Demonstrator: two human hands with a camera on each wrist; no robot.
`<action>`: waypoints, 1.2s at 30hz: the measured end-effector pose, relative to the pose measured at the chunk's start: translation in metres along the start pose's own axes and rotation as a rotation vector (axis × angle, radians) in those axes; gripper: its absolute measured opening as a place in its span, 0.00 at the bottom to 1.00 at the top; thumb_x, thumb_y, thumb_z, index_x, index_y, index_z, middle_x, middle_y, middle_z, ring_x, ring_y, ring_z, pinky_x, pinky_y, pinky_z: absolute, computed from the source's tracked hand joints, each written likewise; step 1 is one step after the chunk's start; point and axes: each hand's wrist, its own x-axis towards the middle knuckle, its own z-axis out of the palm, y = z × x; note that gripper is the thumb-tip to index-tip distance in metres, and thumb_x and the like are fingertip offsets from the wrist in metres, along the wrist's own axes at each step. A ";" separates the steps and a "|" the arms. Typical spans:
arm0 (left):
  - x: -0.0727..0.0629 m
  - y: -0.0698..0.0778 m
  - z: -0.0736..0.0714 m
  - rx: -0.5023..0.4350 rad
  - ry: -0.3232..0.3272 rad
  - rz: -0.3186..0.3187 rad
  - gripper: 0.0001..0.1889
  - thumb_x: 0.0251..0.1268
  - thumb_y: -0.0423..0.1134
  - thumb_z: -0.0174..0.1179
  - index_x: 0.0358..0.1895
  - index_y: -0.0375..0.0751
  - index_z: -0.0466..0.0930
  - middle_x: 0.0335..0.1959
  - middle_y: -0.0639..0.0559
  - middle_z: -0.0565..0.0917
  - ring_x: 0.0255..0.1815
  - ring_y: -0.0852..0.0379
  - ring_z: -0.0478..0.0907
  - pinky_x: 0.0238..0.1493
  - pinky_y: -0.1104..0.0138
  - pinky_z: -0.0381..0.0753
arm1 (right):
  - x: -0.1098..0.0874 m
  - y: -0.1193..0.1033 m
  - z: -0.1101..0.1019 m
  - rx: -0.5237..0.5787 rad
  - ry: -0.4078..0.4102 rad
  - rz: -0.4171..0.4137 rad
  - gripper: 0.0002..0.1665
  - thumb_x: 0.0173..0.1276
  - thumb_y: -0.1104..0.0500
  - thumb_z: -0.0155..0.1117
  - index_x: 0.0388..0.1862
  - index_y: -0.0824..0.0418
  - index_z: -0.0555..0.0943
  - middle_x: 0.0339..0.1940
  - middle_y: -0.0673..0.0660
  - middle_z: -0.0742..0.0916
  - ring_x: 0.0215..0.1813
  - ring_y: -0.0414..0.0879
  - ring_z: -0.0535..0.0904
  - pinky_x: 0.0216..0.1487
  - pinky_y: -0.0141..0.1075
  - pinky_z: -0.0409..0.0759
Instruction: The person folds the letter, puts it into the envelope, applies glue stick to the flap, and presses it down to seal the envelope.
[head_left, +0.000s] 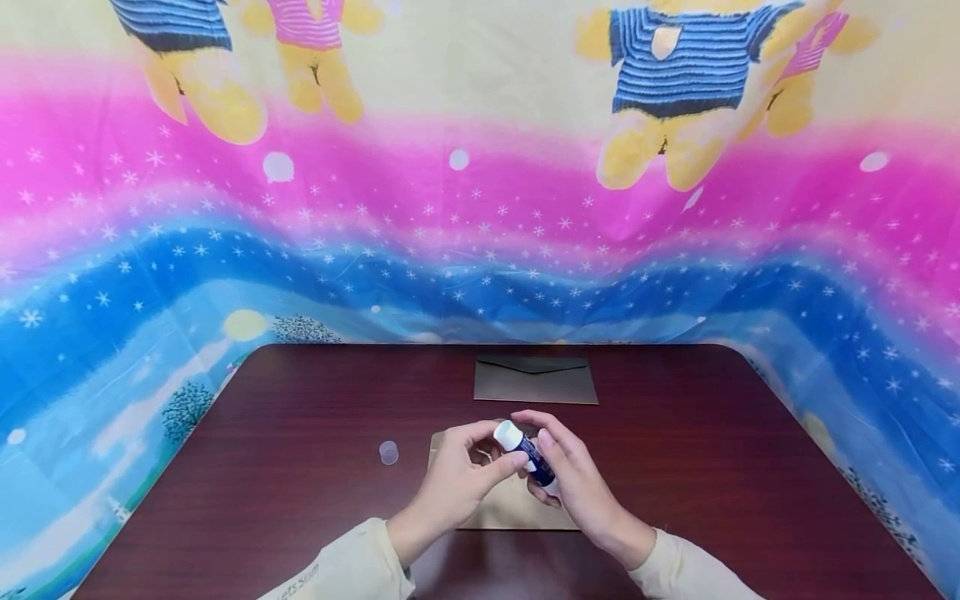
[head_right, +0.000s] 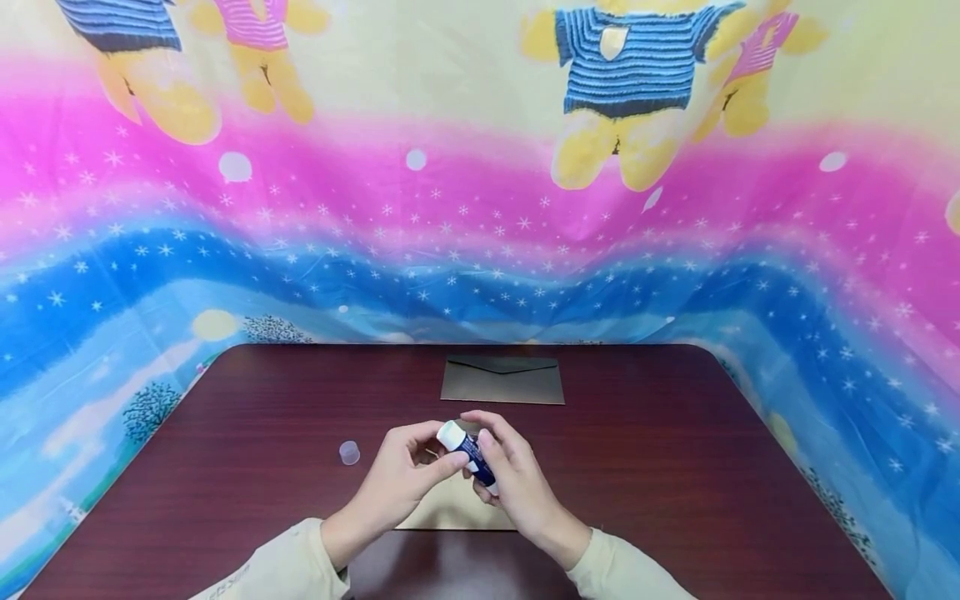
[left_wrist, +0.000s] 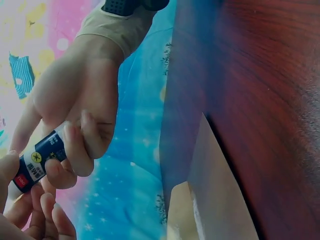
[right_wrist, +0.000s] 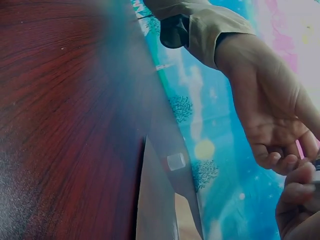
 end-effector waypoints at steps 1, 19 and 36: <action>0.000 -0.001 -0.001 -0.006 0.010 -0.008 0.09 0.63 0.37 0.70 0.43 0.38 0.86 0.33 0.40 0.87 0.30 0.67 0.78 0.33 0.73 0.80 | 0.000 0.001 0.000 -0.010 0.002 0.003 0.20 0.85 0.60 0.36 0.67 0.64 0.67 0.32 0.49 0.81 0.22 0.35 0.72 0.13 0.30 0.67; 0.001 -0.008 -0.004 -0.161 0.188 -0.098 0.11 0.64 0.34 0.69 0.47 0.33 0.84 0.34 0.38 0.86 0.28 0.64 0.80 0.29 0.72 0.78 | -0.009 0.019 -0.003 -0.182 0.210 -0.029 0.17 0.63 0.72 0.69 0.48 0.69 0.75 0.32 0.42 0.86 0.31 0.33 0.83 0.22 0.35 0.81; -0.004 -0.007 0.005 -0.085 0.229 -0.031 0.09 0.59 0.35 0.73 0.42 0.41 0.89 0.36 0.42 0.89 0.31 0.64 0.81 0.31 0.72 0.81 | -0.015 0.023 -0.011 0.159 -0.008 0.141 0.13 0.82 0.61 0.47 0.61 0.56 0.72 0.41 0.46 0.88 0.28 0.35 0.83 0.29 0.27 0.81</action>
